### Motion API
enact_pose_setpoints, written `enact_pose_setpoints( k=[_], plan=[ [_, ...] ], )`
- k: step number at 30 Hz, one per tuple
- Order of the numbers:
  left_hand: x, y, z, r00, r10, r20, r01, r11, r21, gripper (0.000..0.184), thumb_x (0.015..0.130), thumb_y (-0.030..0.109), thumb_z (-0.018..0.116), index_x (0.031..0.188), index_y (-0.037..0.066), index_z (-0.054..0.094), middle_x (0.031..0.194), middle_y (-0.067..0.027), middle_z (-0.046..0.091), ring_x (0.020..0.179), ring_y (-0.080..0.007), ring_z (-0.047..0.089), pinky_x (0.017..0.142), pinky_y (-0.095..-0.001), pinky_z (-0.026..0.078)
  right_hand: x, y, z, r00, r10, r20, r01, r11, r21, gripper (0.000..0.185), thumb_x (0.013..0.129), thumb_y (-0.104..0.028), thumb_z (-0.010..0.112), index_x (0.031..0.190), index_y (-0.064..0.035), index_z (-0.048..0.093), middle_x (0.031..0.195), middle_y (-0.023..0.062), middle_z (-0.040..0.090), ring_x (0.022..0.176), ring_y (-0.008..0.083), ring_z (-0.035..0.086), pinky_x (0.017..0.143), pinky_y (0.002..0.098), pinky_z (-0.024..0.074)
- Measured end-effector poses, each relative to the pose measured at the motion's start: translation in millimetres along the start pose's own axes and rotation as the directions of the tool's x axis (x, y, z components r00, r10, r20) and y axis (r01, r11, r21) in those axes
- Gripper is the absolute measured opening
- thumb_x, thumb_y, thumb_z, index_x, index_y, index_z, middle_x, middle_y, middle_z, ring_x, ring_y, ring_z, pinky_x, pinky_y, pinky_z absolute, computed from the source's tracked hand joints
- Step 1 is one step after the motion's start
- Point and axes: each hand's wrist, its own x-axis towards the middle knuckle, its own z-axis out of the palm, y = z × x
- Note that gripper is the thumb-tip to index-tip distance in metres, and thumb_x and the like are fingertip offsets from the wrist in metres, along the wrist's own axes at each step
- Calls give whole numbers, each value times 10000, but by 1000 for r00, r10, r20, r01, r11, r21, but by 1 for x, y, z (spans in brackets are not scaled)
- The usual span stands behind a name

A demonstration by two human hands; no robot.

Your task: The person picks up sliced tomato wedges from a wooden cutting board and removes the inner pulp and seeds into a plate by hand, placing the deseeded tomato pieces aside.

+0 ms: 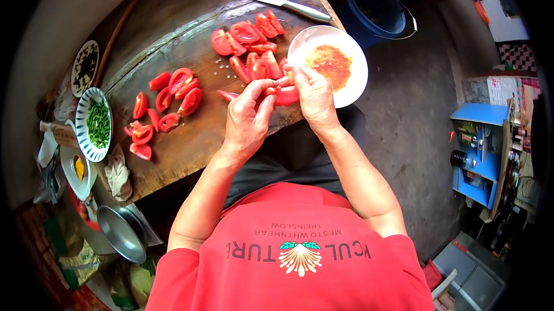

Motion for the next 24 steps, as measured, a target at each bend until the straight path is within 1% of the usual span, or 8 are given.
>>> enact_pose_setpoints(
  k=[4,7,9,11,16,19,21,24],
  plan=[
    [7,-5,12,995,-98,-14,92,964,-249,197,912,10,524,1104,-6,566,964,-39,609,806,-82,567,716,-227,495,9,-8,-39,957,-259,-129,208,925,-317,189,929,-118,517,968,39,613,877,107,656,823,190,636,701,298,490],
    [4,-6,-7,988,-130,-86,111,974,-198,198,914,16,520,1106,-3,566,943,-25,583,823,-83,567,715,-228,498,5,-39,-45,671,-740,39,536,448,-716,165,834,-72,594,971,13,623,962,179,627,904,326,600,811,390,470],
    [-4,-14,-28,980,-137,-143,130,990,-57,199,915,20,520,1108,0,566,933,-18,572,822,-85,570,710,-230,501,21,-24,-61,789,-578,210,379,187,-906,181,789,-79,626,951,2,633,983,187,614,976,349,557,868,426,443],
    [-13,-18,-53,954,-135,-269,145,989,15,178,899,22,533,1068,12,588,881,-19,617,733,-65,560,650,-219,475,24,-18,-70,765,-606,218,382,154,-911,132,774,-71,641,896,-22,645,939,165,615,954,337,564,843,409,455],
    [-50,-52,-130,875,-179,-450,269,952,144,178,896,12,533,1064,9,592,887,-6,608,788,-71,565,712,-205,463,-2,-27,-21,830,-486,274,538,568,-623,98,814,-37,637,905,-2,636,822,127,628,763,256,621,692,323,482],
    [-59,-52,-140,860,151,-487,232,734,638,277,836,61,617,1107,20,574,1029,-123,614,906,-209,616,784,-298,487,-11,9,13,916,-182,357,365,745,-559,247,788,-130,675,993,-11,605,925,176,635,815,321,623,689,391,494],
    [-52,-43,-129,871,395,-293,154,347,925,403,773,118,678,1151,49,557,1160,-171,552,1071,-312,546,911,-396,433,-13,35,33,911,-222,347,403,653,-642,374,769,-189,699,1079,-28,564,967,166,623,850,314,622,699,399,502],
    [-35,-31,-103,933,342,-116,-14,355,935,518,720,177,718,1203,99,546,1290,-145,471,1220,-334,422,1020,-461,327,-16,42,56,844,-354,402,529,434,-729,442,733,-215,722,1102,-42,552,887,140,589,805,311,617,686,412,505]
  ],
)
